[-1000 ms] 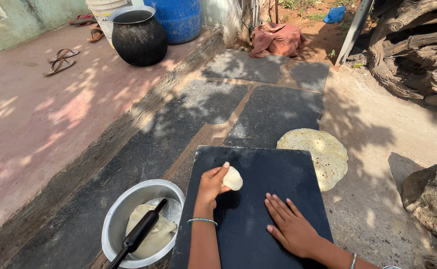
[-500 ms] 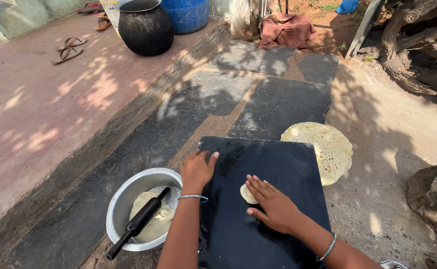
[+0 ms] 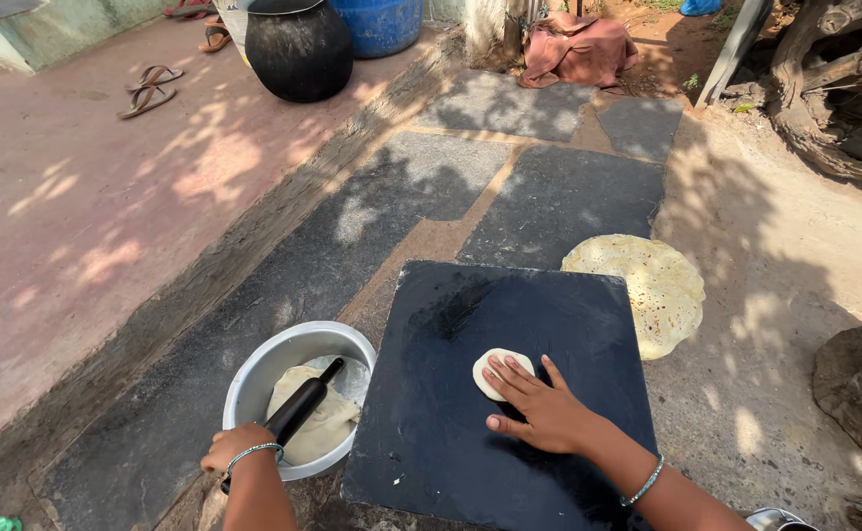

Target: The person places dough onto a pan over fire, shapes and rolls another piece of dough flat on a slab using a glass bottle, and flips and removes the cooked flatbread with a spatula before placing the new dough onto the pan.

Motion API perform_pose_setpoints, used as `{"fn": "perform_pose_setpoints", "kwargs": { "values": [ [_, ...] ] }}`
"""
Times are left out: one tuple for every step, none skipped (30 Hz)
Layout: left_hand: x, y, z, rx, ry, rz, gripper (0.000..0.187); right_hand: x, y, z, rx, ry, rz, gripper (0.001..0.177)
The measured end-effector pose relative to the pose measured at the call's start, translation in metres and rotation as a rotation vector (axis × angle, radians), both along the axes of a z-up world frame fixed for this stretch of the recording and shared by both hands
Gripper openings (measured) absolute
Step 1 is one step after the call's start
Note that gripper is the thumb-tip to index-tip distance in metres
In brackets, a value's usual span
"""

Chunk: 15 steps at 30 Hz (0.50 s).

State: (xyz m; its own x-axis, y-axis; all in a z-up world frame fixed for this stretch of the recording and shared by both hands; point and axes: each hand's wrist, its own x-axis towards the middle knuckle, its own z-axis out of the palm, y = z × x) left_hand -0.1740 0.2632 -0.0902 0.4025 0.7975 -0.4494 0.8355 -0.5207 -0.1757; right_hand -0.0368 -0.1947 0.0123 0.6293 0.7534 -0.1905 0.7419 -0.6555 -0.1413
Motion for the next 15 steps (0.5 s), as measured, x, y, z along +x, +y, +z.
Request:
{"fn": "perform_pose_setpoints", "kwargs": {
  "values": [
    [0.001,0.004,-0.004,-0.032,-0.005,-0.002,0.079,0.005,-0.002,0.001,0.038,0.035,-0.036,0.085],
    [0.0,0.01,-0.008,-0.063,-0.005,-0.002,0.078,0.007,-0.005,0.0,0.076,0.076,-0.073,0.081],
    [-0.001,0.018,-0.011,-0.097,-0.008,0.003,0.077,0.002,-0.004,-0.005,0.079,0.076,-0.079,0.081],
    [0.002,0.027,-0.016,-0.143,-0.018,0.001,0.077,-0.007,-0.004,-0.01,0.245,-0.257,0.096,0.085],
    [0.005,0.038,-0.021,-0.207,-0.038,0.007,0.077,-0.011,-0.006,-0.012,0.41,-0.593,0.27,0.091],
    [0.007,0.05,-0.025,-0.271,-0.055,0.017,0.078,-0.007,-0.008,-0.008,0.404,-0.595,0.267,0.091],
    [0.009,0.062,-0.026,-0.324,-0.073,0.029,0.08,0.003,-0.01,0.0,0.322,-0.127,0.088,0.075],
    [0.011,0.076,-0.019,-0.367,-0.091,0.037,0.082,0.013,-0.008,0.009,0.234,0.336,-0.098,0.061],
    [0.012,0.088,-0.011,-0.399,-0.099,0.043,0.085,0.021,-0.011,0.019,0.235,0.335,-0.1,0.061],
    [0.014,0.1,0.001,-0.362,-0.105,0.008,0.088,0.028,-0.019,0.029,0.367,0.221,-0.206,0.046],
    [0.013,0.109,0.013,-0.253,-0.108,-0.086,0.091,0.034,-0.027,0.04,0.492,0.105,-0.316,0.041],
    [0.013,0.112,0.026,-0.145,-0.106,-0.182,0.098,0.037,-0.035,0.05,0.744,0.128,-0.402,0.034],
    [0.012,0.108,0.037,-0.144,-0.104,-0.184,0.098,0.04,-0.038,0.059,0.996,0.15,-0.486,0.026],
    [0.011,0.093,0.059,-0.039,-0.241,-0.258,0.092,0.041,-0.04,0.069,0.995,0.149,-0.489,0.026],
    [0.012,0.072,0.081,0.065,-0.378,-0.332,0.086,0.042,-0.044,0.082,1.072,0.056,-0.477,0.026]
  ]
}}
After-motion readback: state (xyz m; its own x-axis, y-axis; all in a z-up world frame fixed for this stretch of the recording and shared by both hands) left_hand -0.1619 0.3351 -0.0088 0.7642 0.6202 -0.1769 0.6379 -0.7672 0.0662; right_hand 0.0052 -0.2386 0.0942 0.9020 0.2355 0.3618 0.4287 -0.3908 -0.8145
